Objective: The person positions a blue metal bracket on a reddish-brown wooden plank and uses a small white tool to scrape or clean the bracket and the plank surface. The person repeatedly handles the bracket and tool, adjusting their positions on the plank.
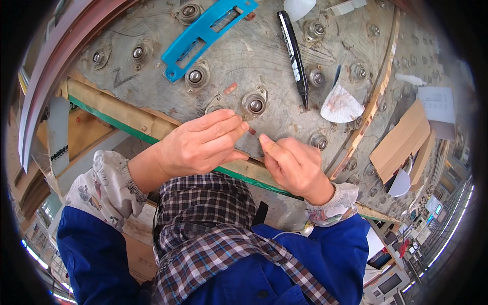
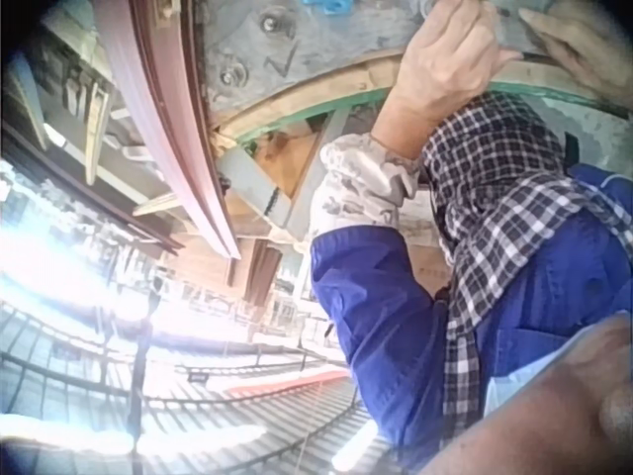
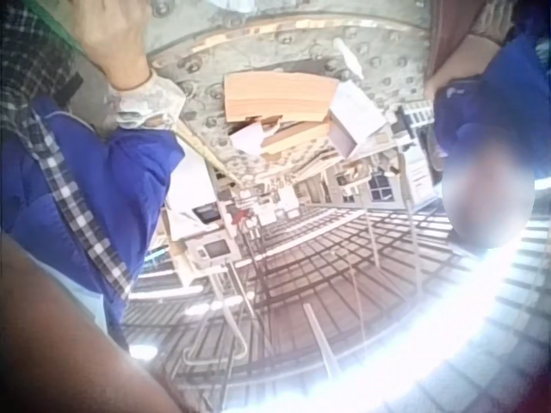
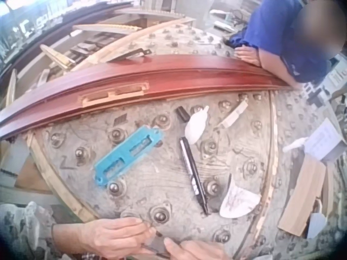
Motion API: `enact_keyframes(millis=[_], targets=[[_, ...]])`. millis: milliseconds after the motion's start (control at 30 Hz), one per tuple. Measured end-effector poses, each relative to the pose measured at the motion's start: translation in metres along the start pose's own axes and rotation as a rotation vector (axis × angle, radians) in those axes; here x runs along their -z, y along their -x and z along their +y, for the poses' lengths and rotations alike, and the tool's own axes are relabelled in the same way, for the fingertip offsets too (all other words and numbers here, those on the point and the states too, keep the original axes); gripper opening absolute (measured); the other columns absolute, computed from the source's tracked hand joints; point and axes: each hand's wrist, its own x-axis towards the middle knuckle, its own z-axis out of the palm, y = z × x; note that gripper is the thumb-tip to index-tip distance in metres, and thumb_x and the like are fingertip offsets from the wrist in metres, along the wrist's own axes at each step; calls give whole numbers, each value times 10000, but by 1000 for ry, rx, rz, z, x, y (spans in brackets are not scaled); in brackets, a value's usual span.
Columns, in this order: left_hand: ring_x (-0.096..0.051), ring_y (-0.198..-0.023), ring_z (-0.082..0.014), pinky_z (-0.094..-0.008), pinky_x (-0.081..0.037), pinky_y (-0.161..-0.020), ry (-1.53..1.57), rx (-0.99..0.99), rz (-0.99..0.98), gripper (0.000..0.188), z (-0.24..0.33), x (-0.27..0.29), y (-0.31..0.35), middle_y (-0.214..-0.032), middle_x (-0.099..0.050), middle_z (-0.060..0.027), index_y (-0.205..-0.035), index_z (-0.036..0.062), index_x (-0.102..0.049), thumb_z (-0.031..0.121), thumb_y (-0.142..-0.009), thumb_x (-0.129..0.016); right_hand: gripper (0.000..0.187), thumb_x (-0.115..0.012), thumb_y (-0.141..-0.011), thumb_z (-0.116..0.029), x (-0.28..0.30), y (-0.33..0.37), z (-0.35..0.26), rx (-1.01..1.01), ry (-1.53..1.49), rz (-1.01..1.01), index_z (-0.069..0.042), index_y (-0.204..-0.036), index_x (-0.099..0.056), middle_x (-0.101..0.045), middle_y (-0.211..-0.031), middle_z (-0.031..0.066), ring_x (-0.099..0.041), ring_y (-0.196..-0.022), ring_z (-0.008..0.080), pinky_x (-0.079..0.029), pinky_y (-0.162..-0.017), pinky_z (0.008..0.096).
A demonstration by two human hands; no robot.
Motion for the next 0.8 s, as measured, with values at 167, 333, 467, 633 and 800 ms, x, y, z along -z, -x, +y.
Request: enact_keyframes(millis=[167,333,467,633,800], targets=[[-625,-993,-250,-381,-490,-927,15,2,9,550,0,-1,0,-1086,-639,-105,-1088,-68,-613,231,-675,-819,414,-692,-677,41,2,0,0,-21,-33,-9,15,-1088,-650,-438,-660,15,-491,-508,132,-402,-405,280],[-627,-992,-256,-386,-498,-917,7,-13,24,522,-1,-3,2,-1083,-640,-108,-1058,-74,-623,220,-673,-818,433,-696,-669,54,2,-1,0,-29,-85,24,11,-1097,-648,-469,-671,21,-501,-505,141,-411,-413,286],[-628,-990,-264,-391,-506,-903,11,-37,27,485,-1,-2,0,-1074,-642,-112,-1017,-73,-637,209,-667,-821,442,-702,-665,49,2,-1,-1,-77,-81,34,10,-1102,-650,-480,-679,26,-507,-505,145,-421,-421,287],[-629,-988,-267,-394,-509,-899,11,-46,34,463,-1,-3,1,-1069,-644,-113,-988,-66,-645,201,-656,-825,445,-714,-656,36,-3,-3,-1,-67,-62,23,3,-1096,-660,-483,-685,26,-509,-507,146,-426,-422,283],[-628,-994,-268,-396,-510,-900,7,-42,39,450,-1,-3,1,-1069,-644,-113,-975,-63,-649,202,-656,-825,442,-715,-655,34,-4,-4,-1,-63,-39,30,-1,-1093,-664,-480,-685,24,-510,-515,144,-427,-422,279]])
